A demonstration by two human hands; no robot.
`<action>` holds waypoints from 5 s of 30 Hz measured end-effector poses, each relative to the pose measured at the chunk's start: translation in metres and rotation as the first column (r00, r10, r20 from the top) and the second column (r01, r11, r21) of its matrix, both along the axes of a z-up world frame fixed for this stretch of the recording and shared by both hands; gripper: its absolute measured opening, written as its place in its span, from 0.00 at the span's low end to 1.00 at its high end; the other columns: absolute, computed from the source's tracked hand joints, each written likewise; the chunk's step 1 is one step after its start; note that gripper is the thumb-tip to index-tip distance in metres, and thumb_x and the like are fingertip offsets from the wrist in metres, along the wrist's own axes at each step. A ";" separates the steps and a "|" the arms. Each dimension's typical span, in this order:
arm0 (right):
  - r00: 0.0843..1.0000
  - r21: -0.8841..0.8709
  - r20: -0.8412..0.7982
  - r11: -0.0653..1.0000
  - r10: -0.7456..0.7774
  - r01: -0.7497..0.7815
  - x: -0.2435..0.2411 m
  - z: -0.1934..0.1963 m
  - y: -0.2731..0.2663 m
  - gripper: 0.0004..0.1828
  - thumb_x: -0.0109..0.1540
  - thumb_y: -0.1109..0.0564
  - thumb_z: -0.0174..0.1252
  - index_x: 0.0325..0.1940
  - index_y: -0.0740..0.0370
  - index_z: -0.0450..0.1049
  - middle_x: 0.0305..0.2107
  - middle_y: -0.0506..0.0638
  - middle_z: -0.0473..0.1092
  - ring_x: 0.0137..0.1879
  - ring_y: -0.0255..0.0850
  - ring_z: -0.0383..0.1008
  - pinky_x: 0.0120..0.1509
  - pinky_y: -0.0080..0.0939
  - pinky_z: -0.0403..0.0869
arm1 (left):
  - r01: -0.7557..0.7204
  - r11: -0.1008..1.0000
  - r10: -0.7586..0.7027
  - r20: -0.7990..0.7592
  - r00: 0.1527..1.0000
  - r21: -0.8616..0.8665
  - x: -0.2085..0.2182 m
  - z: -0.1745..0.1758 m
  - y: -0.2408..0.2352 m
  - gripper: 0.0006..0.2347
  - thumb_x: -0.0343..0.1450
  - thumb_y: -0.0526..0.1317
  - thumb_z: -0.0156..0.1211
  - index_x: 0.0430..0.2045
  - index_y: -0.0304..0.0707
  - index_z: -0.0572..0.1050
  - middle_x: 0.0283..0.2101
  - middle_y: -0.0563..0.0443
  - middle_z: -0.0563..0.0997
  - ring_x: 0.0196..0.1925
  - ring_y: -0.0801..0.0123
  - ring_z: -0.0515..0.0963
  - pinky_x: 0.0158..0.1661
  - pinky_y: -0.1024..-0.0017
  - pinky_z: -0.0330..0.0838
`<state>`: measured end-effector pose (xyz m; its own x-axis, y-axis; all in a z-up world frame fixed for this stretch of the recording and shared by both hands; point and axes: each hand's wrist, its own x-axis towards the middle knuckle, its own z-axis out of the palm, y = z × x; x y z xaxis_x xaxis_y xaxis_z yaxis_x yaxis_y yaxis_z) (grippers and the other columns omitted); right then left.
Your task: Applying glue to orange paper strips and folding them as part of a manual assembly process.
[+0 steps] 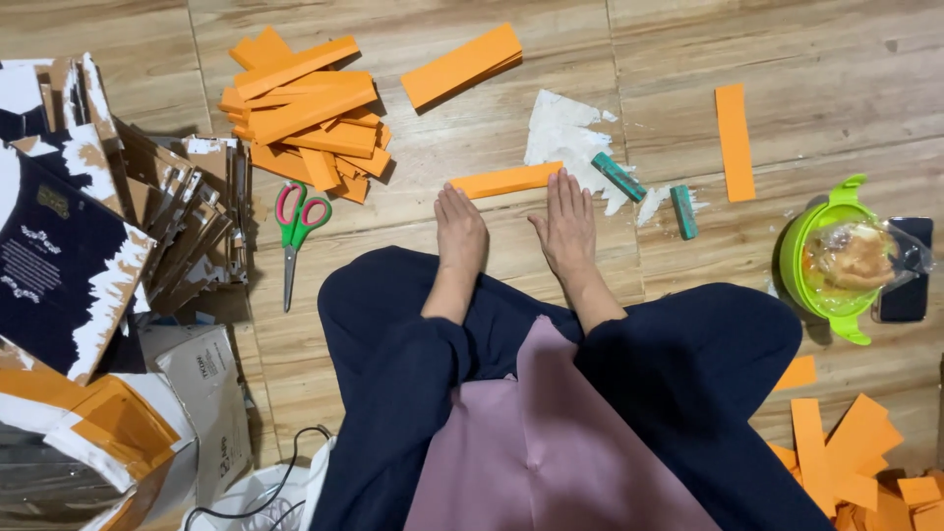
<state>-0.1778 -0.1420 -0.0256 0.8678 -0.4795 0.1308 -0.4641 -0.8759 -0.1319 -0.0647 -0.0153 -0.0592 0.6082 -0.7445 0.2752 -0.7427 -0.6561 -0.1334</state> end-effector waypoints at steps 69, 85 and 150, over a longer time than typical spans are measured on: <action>0.900 -0.129 0.246 0.932 0.360 -0.338 0.159 0.047 -0.065 0.06 0.56 0.59 0.52 0.34 0.61 0.64 0.25 0.51 0.58 0.34 0.47 0.63 0.35 0.43 0.66 | 0.316 0.920 -0.084 -0.674 0.734 0.230 0.090 0.058 -0.041 0.56 0.49 0.64 0.64 0.61 0.31 0.35 0.66 0.40 0.31 0.68 0.54 0.31 0.65 0.62 0.28; 0.866 0.193 -0.125 0.868 0.485 -0.458 0.011 0.055 -0.028 0.11 0.50 0.57 0.55 0.37 0.54 0.69 0.29 0.48 0.66 0.40 0.46 0.67 0.46 0.43 0.68 | 0.141 0.931 0.089 -0.583 0.808 0.337 0.058 0.084 -0.032 0.55 0.48 0.67 0.60 0.61 0.32 0.39 0.66 0.40 0.37 0.68 0.56 0.37 0.64 0.54 0.28; 0.785 0.970 0.155 -0.059 -0.600 -0.237 -0.027 0.049 -0.039 0.15 0.57 0.66 0.52 0.49 0.70 0.66 0.31 0.57 0.72 0.34 0.43 0.76 0.41 0.38 0.79 | -0.745 0.551 -0.659 -0.743 -0.112 -0.376 0.030 0.090 0.061 0.19 0.64 0.27 0.57 0.49 0.32 0.66 0.38 0.35 0.76 0.38 0.56 0.79 0.39 0.72 0.77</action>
